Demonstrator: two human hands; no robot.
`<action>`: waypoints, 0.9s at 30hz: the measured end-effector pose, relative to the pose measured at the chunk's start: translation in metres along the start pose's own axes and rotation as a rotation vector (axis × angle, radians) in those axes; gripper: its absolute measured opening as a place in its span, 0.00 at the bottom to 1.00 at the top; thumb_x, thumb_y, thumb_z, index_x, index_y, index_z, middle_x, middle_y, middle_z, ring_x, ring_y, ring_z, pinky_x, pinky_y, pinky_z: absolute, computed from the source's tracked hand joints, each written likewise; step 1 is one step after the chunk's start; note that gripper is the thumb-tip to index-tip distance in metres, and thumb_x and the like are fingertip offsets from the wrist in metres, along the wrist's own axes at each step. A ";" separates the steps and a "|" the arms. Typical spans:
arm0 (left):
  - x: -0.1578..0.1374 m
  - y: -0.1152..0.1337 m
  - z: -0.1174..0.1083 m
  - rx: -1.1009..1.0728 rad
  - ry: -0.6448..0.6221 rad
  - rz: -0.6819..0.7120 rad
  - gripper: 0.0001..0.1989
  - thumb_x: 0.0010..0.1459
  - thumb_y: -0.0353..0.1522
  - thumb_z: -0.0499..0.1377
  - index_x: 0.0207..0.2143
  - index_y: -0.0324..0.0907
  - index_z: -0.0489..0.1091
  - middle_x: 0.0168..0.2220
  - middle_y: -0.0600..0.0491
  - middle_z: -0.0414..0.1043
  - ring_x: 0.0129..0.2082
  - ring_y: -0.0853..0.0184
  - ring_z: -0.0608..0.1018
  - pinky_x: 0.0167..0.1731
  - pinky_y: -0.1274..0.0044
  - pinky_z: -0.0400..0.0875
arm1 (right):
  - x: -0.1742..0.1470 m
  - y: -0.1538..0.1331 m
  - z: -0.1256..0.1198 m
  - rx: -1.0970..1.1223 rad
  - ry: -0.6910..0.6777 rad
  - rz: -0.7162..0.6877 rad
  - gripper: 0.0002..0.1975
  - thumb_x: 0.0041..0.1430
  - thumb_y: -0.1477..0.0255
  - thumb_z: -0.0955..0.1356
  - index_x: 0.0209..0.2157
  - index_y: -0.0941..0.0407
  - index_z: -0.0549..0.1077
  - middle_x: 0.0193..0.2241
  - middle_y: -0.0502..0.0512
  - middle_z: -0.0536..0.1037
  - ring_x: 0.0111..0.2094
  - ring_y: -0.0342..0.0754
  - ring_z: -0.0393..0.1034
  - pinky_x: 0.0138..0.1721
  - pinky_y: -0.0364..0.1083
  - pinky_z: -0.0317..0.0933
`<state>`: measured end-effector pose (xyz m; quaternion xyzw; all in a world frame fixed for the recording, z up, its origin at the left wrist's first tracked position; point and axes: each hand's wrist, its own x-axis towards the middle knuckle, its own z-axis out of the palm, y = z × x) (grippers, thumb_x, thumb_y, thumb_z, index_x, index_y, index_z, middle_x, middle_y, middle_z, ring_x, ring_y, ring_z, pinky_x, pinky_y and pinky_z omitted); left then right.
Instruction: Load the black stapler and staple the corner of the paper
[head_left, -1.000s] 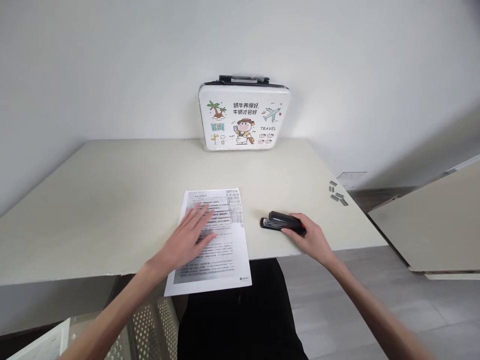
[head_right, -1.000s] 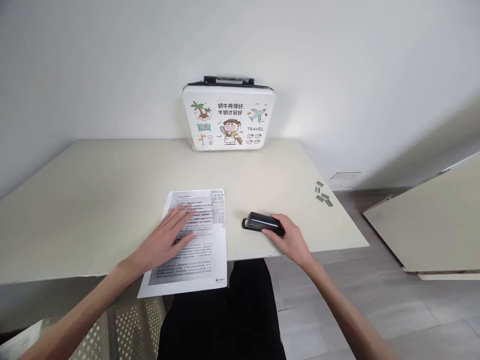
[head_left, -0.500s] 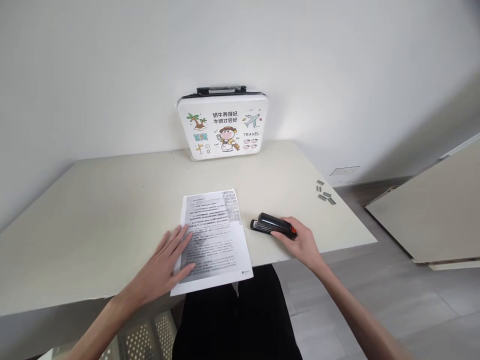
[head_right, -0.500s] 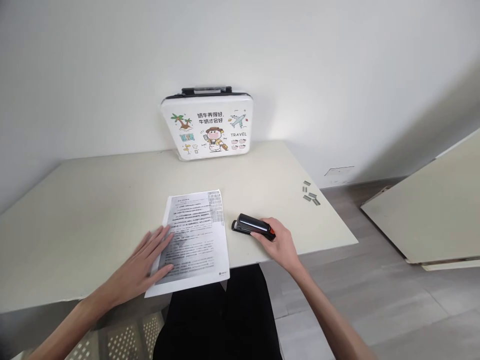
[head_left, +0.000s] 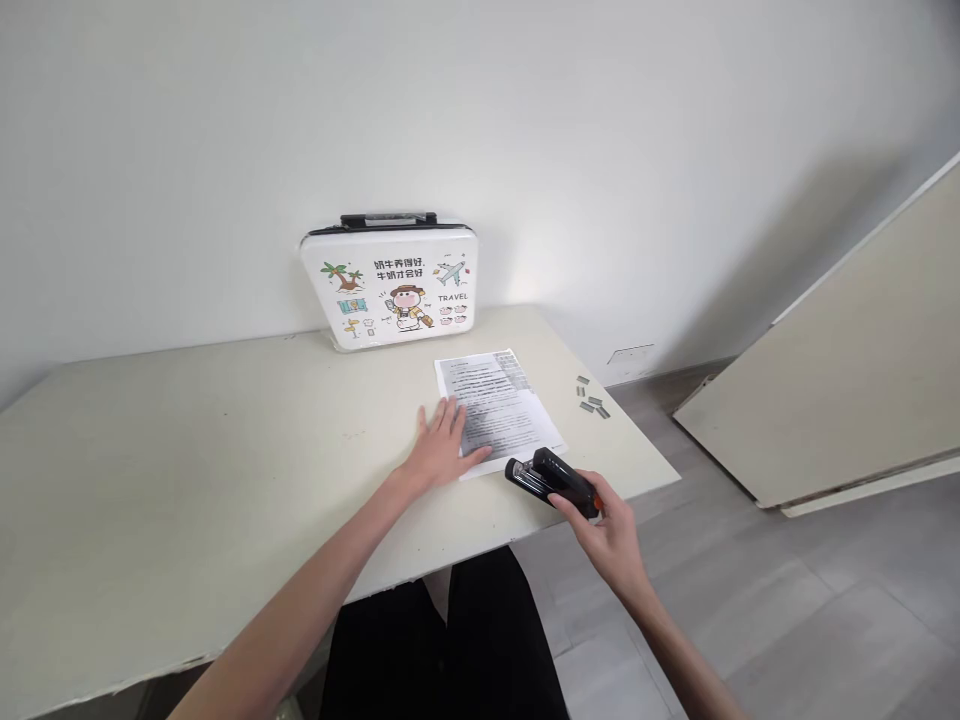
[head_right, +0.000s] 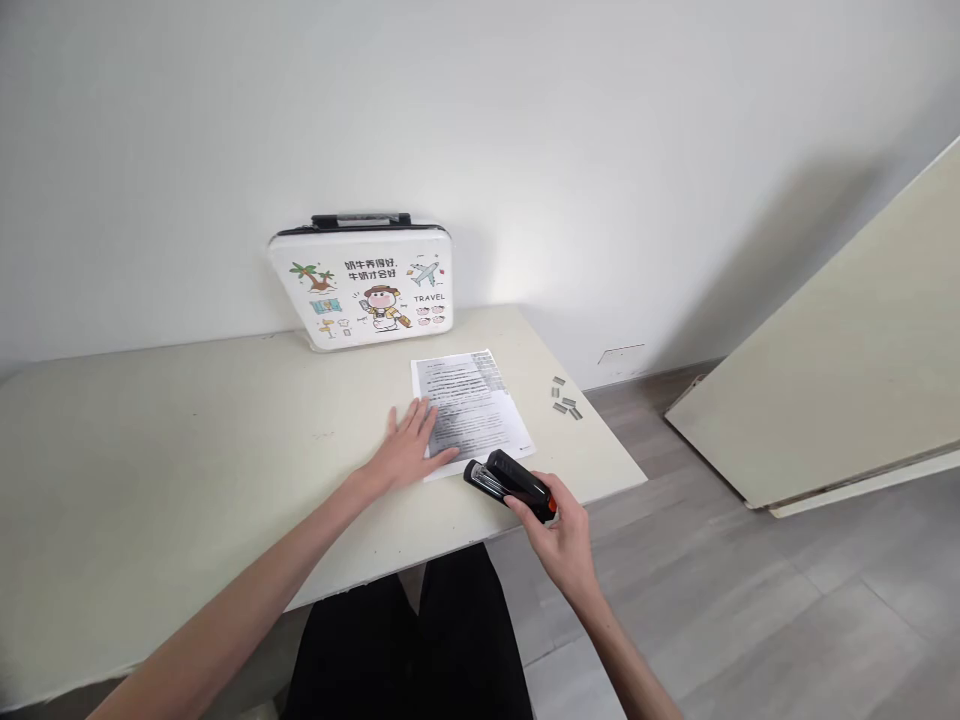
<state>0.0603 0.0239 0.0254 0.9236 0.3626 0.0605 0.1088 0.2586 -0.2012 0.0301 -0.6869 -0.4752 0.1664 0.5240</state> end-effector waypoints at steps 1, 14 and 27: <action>0.011 0.007 0.003 -0.006 -0.002 0.011 0.52 0.67 0.63 0.44 0.76 0.33 0.47 0.76 0.31 0.38 0.77 0.42 0.41 0.69 0.42 0.33 | -0.002 0.001 -0.003 -0.007 0.014 0.005 0.18 0.64 0.55 0.72 0.48 0.52 0.77 0.40 0.56 0.82 0.38 0.54 0.75 0.39 0.51 0.69; -0.055 -0.027 -0.011 -0.329 0.177 0.030 0.31 0.74 0.48 0.48 0.72 0.44 0.57 0.73 0.46 0.58 0.73 0.57 0.61 0.72 0.61 0.57 | -0.004 -0.003 0.002 -0.071 -0.012 0.004 0.18 0.64 0.53 0.72 0.45 0.52 0.77 0.35 0.55 0.81 0.34 0.53 0.73 0.35 0.50 0.69; -0.186 -0.039 -0.041 -0.653 0.368 -0.327 0.22 0.72 0.48 0.52 0.62 0.53 0.70 0.64 0.51 0.73 0.65 0.51 0.74 0.34 0.71 0.83 | 0.013 -0.036 0.107 -0.057 -0.362 -0.125 0.16 0.64 0.56 0.72 0.47 0.51 0.76 0.43 0.57 0.83 0.44 0.56 0.78 0.46 0.54 0.73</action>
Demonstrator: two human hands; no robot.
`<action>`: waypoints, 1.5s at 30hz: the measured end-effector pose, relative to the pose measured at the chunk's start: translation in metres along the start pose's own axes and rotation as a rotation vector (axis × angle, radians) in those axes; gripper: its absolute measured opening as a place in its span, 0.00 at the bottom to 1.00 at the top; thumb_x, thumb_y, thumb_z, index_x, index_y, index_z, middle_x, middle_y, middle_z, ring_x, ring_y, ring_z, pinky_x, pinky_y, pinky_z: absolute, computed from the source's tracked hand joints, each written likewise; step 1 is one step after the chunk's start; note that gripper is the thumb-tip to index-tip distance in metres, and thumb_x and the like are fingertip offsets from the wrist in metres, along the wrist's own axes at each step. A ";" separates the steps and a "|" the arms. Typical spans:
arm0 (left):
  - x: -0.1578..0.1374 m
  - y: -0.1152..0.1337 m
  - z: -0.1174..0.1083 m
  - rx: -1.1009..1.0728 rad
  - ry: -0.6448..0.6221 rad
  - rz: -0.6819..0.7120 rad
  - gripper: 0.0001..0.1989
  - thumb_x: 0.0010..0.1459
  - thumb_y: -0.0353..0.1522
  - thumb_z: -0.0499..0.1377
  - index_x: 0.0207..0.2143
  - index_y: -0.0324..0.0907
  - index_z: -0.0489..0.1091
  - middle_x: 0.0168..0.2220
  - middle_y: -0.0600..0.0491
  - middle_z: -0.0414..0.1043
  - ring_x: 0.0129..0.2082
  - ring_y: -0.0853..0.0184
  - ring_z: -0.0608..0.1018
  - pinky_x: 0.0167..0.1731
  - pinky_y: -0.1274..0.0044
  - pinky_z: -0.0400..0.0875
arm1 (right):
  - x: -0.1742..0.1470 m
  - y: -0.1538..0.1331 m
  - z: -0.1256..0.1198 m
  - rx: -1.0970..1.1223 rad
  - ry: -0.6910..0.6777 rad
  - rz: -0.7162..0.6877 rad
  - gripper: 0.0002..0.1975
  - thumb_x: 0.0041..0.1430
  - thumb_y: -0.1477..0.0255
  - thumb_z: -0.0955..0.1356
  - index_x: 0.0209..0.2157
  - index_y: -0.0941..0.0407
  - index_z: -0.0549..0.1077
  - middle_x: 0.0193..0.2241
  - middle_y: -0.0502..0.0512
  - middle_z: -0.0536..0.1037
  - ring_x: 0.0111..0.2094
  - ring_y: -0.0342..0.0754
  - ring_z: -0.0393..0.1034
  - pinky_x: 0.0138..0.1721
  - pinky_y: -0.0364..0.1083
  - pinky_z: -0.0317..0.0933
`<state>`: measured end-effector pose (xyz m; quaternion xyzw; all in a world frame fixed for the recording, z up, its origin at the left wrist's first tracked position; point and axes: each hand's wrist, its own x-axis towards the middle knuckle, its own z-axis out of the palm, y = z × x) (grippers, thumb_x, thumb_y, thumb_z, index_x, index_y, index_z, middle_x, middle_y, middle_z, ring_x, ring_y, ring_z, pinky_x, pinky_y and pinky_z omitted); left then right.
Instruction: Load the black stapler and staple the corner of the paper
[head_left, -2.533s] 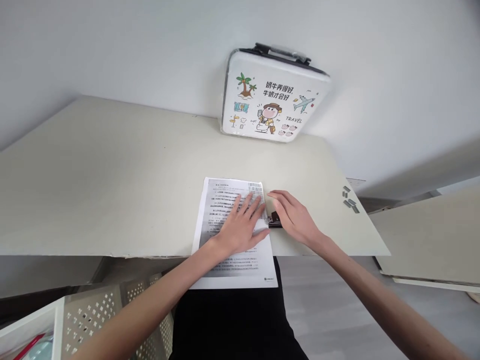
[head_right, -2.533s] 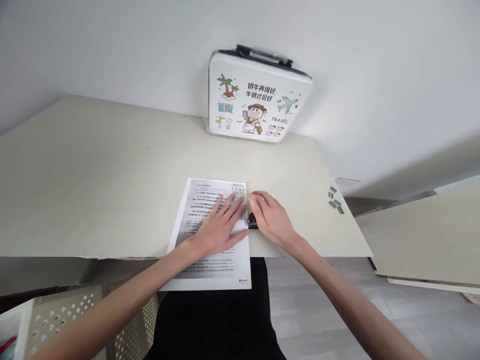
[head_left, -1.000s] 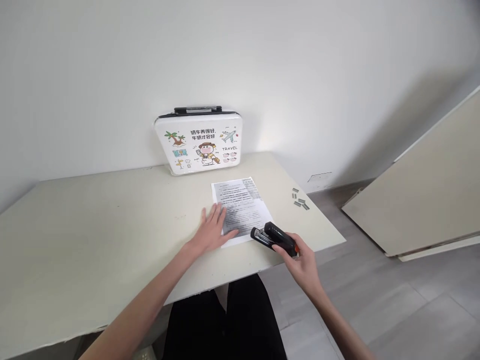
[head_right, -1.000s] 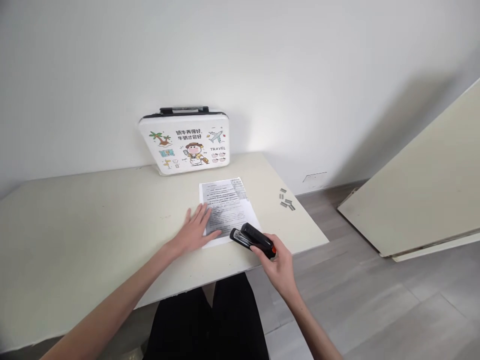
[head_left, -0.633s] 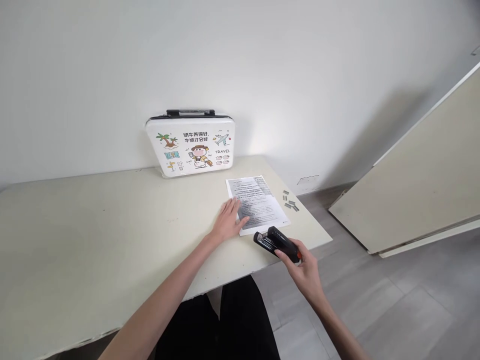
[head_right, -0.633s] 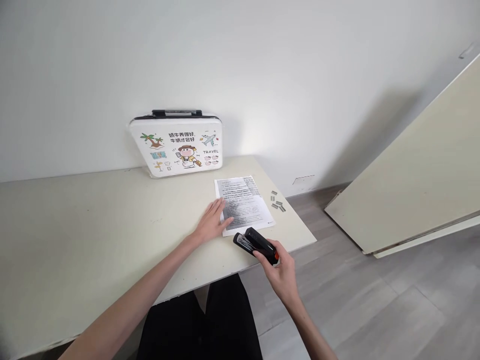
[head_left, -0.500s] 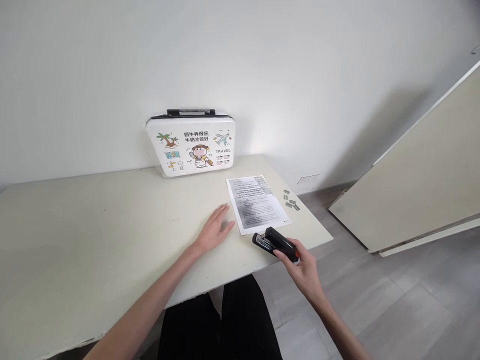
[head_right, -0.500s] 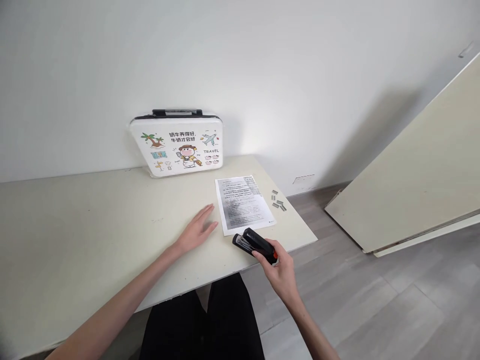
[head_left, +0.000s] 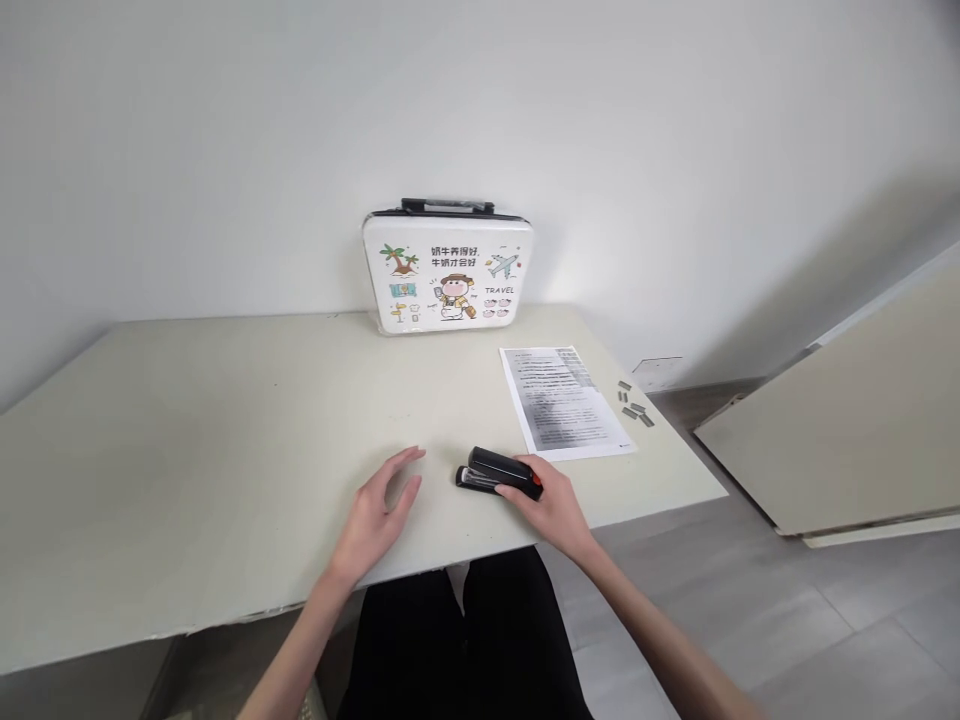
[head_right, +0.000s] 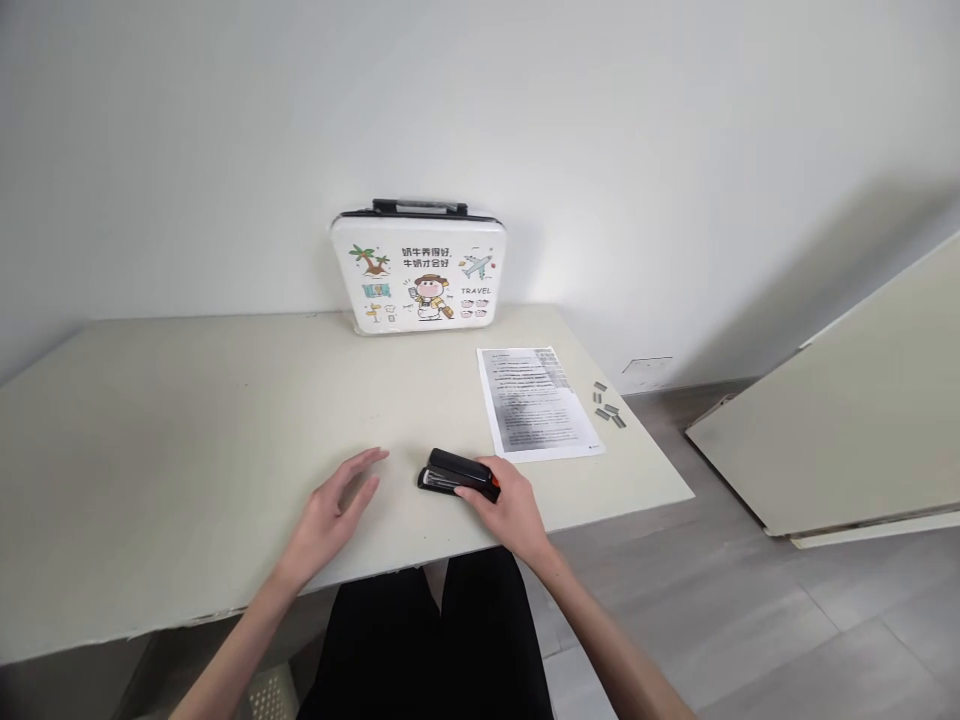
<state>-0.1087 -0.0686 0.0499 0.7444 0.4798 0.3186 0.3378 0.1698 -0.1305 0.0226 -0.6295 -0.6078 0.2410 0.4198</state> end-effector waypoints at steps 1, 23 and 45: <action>0.000 0.000 0.001 -0.034 0.030 -0.011 0.22 0.72 0.48 0.53 0.62 0.52 0.69 0.63 0.50 0.74 0.66 0.51 0.73 0.38 0.69 0.83 | 0.006 -0.003 0.008 -0.011 -0.015 -0.019 0.16 0.64 0.57 0.72 0.47 0.51 0.76 0.44 0.56 0.83 0.45 0.56 0.78 0.47 0.53 0.73; -0.005 -0.013 0.009 -0.086 0.334 -0.056 0.20 0.72 0.40 0.55 0.63 0.49 0.61 0.62 0.44 0.72 0.62 0.53 0.75 0.53 0.62 0.75 | 0.021 -0.010 0.030 0.178 -0.035 0.017 0.20 0.77 0.57 0.58 0.56 0.51 0.73 0.56 0.58 0.80 0.57 0.54 0.75 0.58 0.53 0.67; 0.005 0.032 0.006 -1.599 0.190 -0.802 0.17 0.75 0.34 0.48 0.50 0.35 0.73 0.55 0.38 0.78 0.54 0.57 0.82 0.52 0.67 0.78 | -0.012 -0.058 0.017 -0.224 0.128 -0.843 0.26 0.66 0.88 0.67 0.57 0.46 0.76 0.50 0.55 0.84 0.54 0.52 0.78 0.52 0.56 0.71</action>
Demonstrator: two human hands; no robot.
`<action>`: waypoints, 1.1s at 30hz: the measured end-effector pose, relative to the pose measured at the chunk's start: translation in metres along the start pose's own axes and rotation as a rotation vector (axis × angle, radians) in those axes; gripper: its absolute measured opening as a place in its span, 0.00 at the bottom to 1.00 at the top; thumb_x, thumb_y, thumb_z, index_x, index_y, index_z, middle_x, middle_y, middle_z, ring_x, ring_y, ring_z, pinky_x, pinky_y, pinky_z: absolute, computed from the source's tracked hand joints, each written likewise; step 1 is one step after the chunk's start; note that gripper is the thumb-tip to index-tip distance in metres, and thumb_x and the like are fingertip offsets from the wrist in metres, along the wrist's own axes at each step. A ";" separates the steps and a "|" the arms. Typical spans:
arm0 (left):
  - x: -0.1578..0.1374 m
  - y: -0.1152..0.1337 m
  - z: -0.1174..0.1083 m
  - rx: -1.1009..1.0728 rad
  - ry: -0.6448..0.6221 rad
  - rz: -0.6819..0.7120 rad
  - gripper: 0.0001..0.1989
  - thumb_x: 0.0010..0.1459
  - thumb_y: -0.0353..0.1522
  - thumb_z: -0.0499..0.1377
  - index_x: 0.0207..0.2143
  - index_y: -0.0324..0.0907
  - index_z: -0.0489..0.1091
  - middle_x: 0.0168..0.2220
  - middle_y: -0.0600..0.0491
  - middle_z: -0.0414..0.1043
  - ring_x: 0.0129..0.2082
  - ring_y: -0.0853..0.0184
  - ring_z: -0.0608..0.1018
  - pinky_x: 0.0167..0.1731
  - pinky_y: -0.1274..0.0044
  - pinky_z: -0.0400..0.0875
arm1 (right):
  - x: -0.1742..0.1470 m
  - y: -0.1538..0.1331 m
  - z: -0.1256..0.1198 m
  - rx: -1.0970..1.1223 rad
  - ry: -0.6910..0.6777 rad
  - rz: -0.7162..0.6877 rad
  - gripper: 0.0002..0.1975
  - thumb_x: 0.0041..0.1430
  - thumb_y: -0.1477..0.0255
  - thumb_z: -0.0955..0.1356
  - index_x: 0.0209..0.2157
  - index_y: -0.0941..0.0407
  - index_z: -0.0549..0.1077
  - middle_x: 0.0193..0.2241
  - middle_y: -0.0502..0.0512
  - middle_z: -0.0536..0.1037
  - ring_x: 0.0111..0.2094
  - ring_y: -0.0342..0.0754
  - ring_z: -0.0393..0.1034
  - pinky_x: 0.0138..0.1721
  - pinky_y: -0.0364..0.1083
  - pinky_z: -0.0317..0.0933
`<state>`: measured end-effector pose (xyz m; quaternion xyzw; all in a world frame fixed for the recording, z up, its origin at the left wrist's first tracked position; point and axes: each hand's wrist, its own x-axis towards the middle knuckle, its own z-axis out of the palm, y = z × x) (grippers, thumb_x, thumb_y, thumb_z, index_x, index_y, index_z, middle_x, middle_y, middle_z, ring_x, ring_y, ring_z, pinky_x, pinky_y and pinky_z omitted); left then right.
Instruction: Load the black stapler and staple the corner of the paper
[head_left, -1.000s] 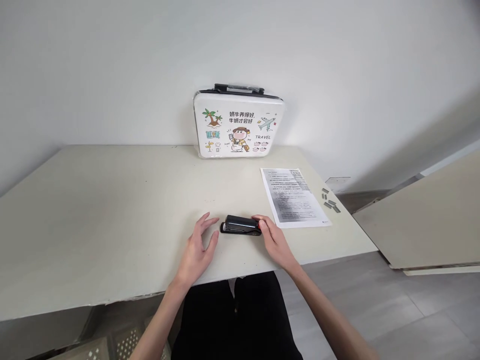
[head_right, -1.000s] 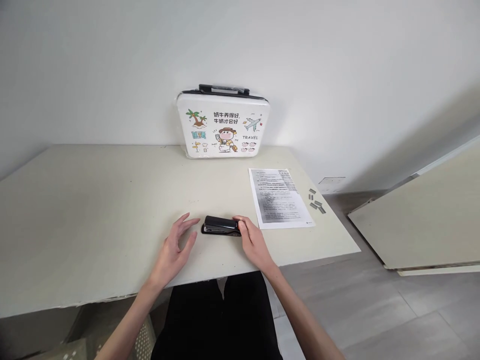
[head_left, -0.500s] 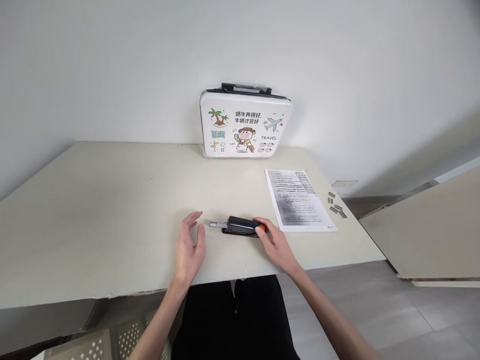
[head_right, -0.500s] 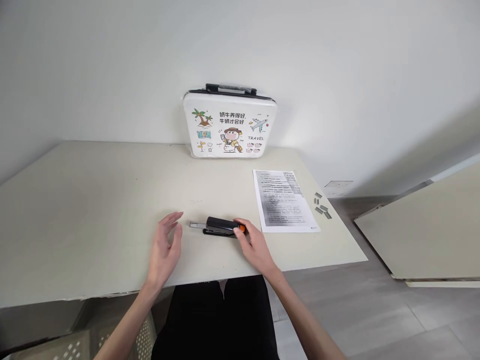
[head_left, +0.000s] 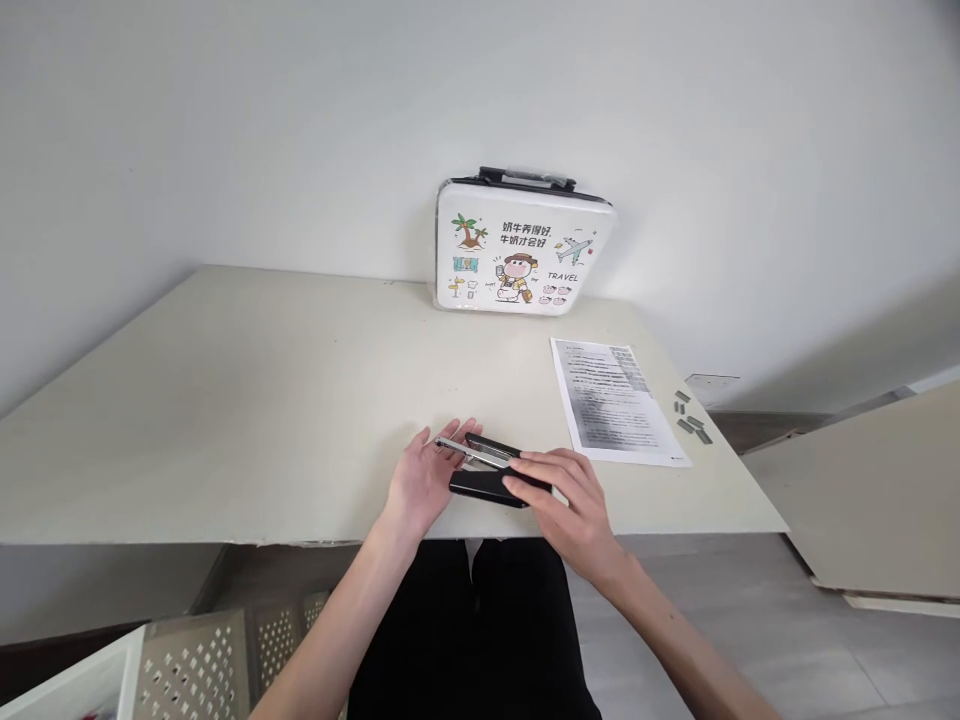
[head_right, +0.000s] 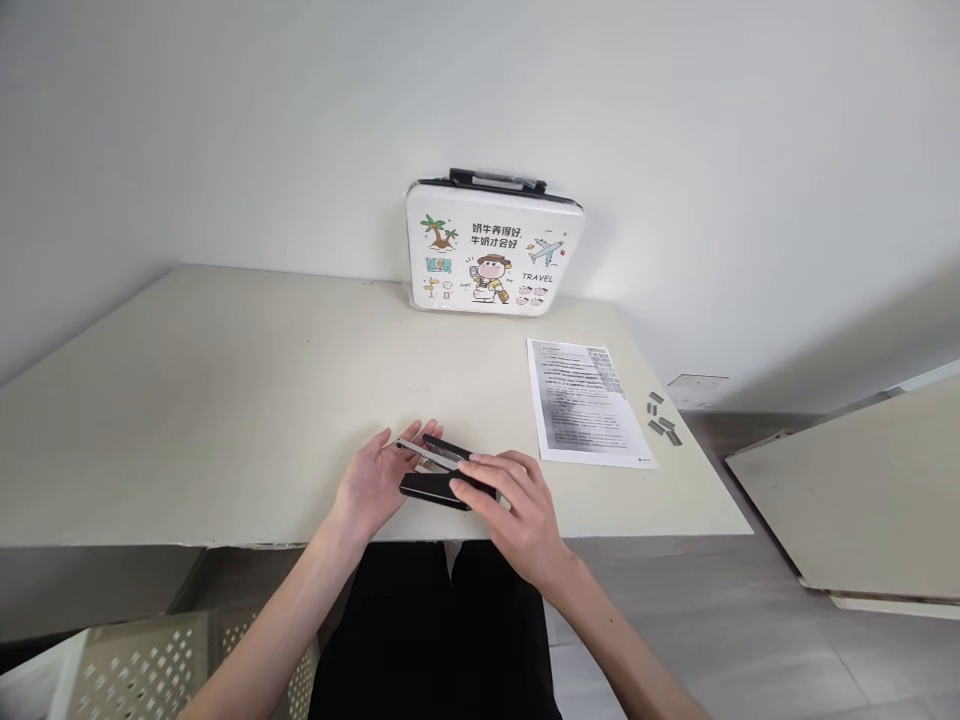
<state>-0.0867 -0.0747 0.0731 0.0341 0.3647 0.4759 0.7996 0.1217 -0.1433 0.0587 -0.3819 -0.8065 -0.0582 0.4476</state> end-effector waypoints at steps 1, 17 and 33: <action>0.000 -0.001 0.002 -0.033 0.000 -0.016 0.16 0.74 0.33 0.48 0.49 0.35 0.74 0.54 0.38 0.79 0.53 0.57 0.83 0.50 0.68 0.79 | 0.000 -0.002 0.000 -0.033 -0.006 -0.037 0.26 0.65 0.87 0.69 0.56 0.46 0.76 0.50 0.55 0.84 0.54 0.52 0.78 0.51 0.55 0.70; -0.015 0.004 -0.041 0.564 0.047 0.527 0.14 0.69 0.40 0.57 0.47 0.43 0.78 0.25 0.59 0.51 0.23 0.70 0.56 0.23 0.77 0.54 | -0.002 -0.017 0.002 0.168 0.098 0.450 0.21 0.64 0.82 0.68 0.52 0.45 0.79 0.51 0.55 0.81 0.55 0.54 0.76 0.50 0.56 0.76; -0.017 0.029 -0.060 0.289 -0.018 0.544 0.11 0.66 0.39 0.62 0.44 0.43 0.76 0.21 0.63 0.46 0.19 0.72 0.51 0.21 0.78 0.50 | 0.058 0.030 0.102 0.419 0.073 0.785 0.17 0.61 0.61 0.75 0.49 0.53 0.79 0.48 0.59 0.83 0.50 0.57 0.77 0.54 0.56 0.70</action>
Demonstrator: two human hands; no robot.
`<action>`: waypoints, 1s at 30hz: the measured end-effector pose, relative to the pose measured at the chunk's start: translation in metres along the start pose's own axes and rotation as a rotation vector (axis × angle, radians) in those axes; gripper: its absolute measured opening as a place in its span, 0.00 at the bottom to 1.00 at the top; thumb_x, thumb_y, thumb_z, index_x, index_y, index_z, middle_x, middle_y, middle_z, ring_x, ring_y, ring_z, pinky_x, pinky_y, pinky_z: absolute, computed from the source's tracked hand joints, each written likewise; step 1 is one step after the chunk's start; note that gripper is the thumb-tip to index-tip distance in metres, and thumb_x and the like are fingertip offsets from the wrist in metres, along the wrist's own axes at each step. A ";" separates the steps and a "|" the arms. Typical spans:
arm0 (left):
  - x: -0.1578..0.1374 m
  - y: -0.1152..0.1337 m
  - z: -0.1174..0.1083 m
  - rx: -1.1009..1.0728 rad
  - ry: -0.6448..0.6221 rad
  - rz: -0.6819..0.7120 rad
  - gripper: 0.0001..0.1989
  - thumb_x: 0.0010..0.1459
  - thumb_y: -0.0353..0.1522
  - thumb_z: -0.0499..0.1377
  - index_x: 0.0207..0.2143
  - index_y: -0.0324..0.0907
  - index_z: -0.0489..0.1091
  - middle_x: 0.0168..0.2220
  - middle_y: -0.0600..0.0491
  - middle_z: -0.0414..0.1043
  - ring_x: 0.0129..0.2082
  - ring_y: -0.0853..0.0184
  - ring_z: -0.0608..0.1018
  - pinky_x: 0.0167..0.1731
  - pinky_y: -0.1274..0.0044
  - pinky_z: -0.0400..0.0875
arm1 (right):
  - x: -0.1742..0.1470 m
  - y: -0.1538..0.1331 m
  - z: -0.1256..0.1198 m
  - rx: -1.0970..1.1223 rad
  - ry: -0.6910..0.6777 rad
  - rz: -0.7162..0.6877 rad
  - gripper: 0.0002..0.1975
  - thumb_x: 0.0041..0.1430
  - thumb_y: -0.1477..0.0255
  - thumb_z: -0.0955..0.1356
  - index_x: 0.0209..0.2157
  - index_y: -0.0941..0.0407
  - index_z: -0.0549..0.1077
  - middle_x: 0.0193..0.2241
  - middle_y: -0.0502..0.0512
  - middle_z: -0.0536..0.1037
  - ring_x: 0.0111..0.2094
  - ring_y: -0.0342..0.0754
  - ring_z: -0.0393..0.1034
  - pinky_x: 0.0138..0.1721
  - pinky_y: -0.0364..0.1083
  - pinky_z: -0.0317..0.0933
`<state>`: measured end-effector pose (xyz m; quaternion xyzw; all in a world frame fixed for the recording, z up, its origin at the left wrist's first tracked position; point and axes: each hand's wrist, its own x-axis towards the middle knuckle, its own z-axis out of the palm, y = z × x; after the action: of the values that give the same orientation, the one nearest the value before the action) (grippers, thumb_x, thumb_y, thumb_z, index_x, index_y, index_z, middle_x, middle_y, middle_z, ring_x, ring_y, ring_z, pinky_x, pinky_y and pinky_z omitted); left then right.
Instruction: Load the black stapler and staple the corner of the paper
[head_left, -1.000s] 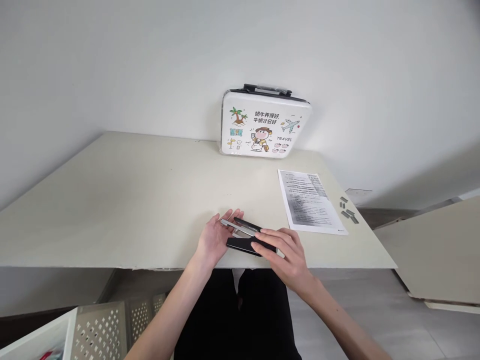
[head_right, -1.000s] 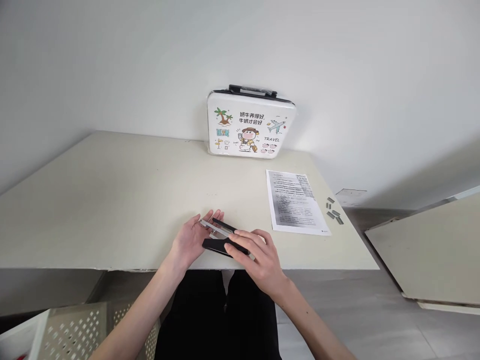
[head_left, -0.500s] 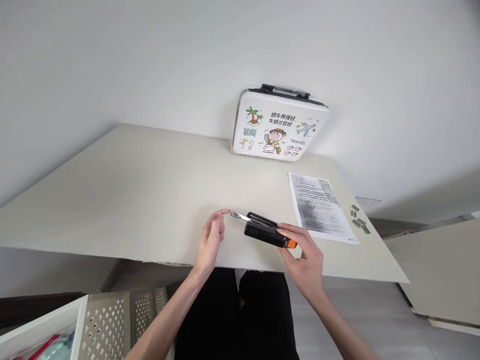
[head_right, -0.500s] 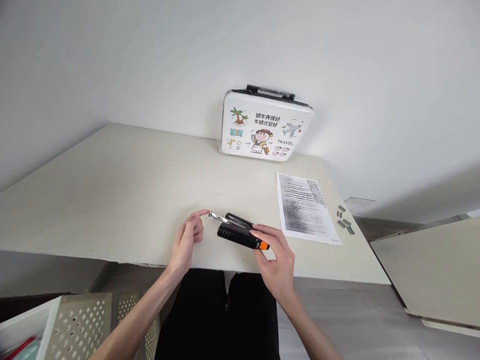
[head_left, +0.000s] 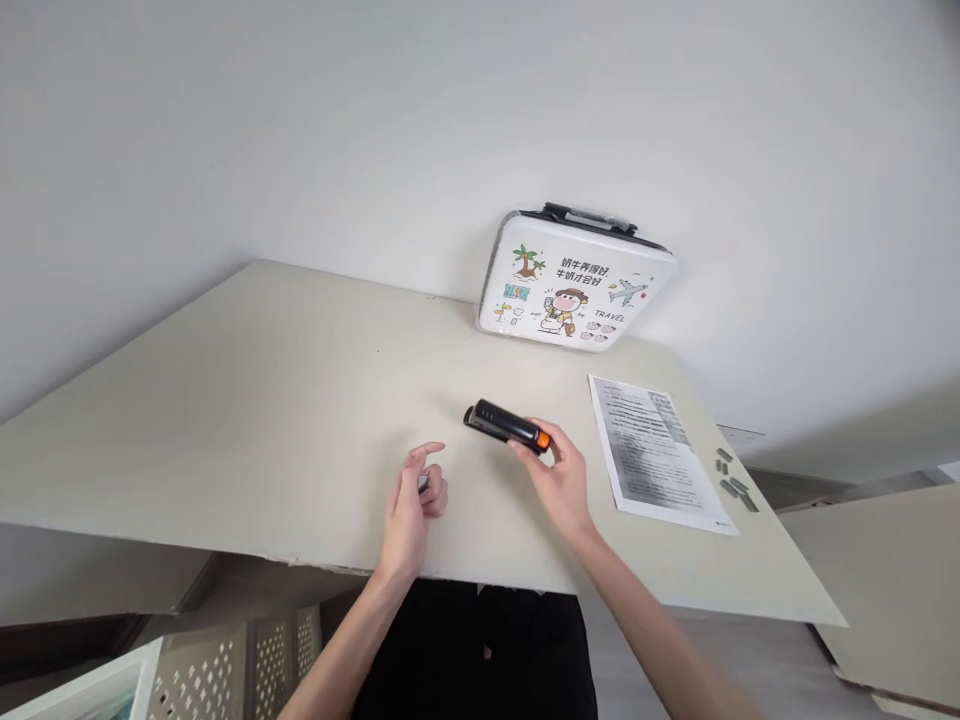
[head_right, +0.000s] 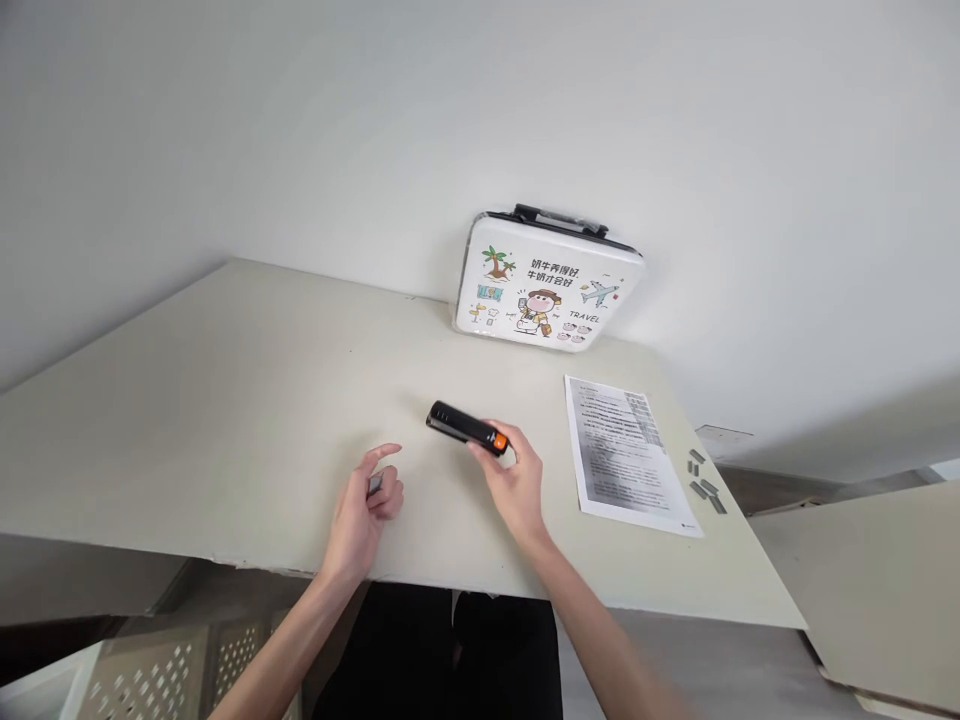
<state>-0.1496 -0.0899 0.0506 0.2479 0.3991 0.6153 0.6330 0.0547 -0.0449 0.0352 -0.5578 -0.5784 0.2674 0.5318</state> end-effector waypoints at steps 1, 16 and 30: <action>0.002 0.002 -0.006 -0.048 -0.012 -0.032 0.12 0.66 0.41 0.62 0.44 0.42 0.76 0.22 0.64 0.44 0.18 0.73 0.49 0.20 0.78 0.49 | 0.017 0.007 0.008 0.012 0.017 0.009 0.19 0.60 0.60 0.75 0.49 0.54 0.79 0.48 0.59 0.83 0.50 0.57 0.77 0.55 0.56 0.69; 0.006 0.009 -0.030 -0.415 0.013 -0.166 0.09 0.64 0.34 0.64 0.42 0.37 0.75 0.24 0.62 0.58 0.16 0.77 0.57 0.14 0.82 0.56 | 0.174 0.053 0.086 -0.075 -0.149 -0.095 0.21 0.56 0.61 0.73 0.49 0.57 0.77 0.47 0.61 0.84 0.48 0.57 0.77 0.56 0.57 0.68; -0.009 -0.026 0.051 -0.179 0.102 -0.242 0.14 0.70 0.29 0.51 0.45 0.38 0.78 0.52 0.43 0.81 0.58 0.60 0.80 0.63 0.69 0.71 | -0.068 -0.034 0.018 -0.275 -0.200 -0.354 0.29 0.64 0.71 0.71 0.63 0.34 0.68 0.42 0.52 0.83 0.39 0.58 0.81 0.32 0.58 0.79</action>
<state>-0.0929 -0.0930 0.0603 0.1092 0.4013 0.5795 0.7009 0.0133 -0.1115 0.0391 -0.4856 -0.7478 0.1426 0.4297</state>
